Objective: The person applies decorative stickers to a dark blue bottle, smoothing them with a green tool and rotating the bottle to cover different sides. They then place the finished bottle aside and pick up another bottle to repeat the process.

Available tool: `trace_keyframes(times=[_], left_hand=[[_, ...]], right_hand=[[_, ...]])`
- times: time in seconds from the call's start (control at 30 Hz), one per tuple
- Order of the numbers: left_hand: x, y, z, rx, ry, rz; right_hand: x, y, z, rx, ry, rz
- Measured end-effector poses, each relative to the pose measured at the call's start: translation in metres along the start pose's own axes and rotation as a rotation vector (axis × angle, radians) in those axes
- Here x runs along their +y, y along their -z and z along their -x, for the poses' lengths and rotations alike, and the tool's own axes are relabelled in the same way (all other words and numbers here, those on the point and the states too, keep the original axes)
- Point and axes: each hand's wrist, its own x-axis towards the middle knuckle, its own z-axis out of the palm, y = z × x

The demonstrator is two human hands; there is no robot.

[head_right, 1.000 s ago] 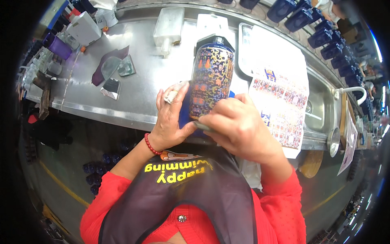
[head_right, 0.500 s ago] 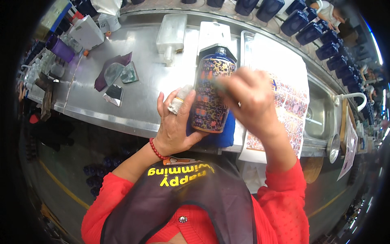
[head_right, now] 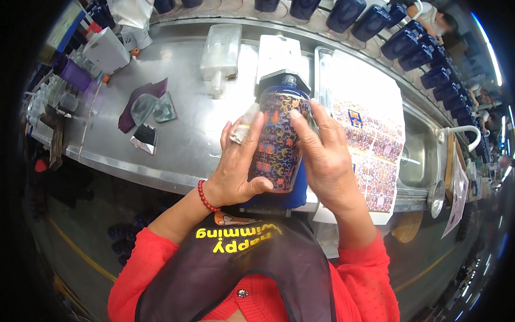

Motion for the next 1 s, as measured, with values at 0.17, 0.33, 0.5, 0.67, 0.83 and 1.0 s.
trace_keyframes(times=[0.17, 0.33, 0.5, 0.67, 0.83, 1.0], left_hand=[[0.002, -0.001, -0.013, -0.013, 0.021, -0.006], [-0.006, -0.001, -0.02, 0.014, 0.065, 0.108], [-0.009, -0.005, -0.025, 0.056, 0.012, 0.061], [-0.012, -0.004, -0.029, 0.062, 0.016, 0.104], [-0.014, -0.004, -0.032, 0.071, 0.012, 0.098], [-0.012, 0.0, -0.033, 0.036, 0.055, 0.118]], right_hand=[[-0.014, 0.004, -0.007, -0.1, -0.006, 0.082], [-0.014, 0.005, -0.017, -0.068, -0.012, 0.069], [-0.016, 0.007, -0.026, -0.109, 0.007, 0.159], [-0.013, 0.009, -0.037, -0.073, -0.035, 0.104], [-0.014, 0.007, -0.044, -0.084, 0.003, 0.153], [-0.014, 0.008, -0.047, -0.092, 0.025, 0.158]])
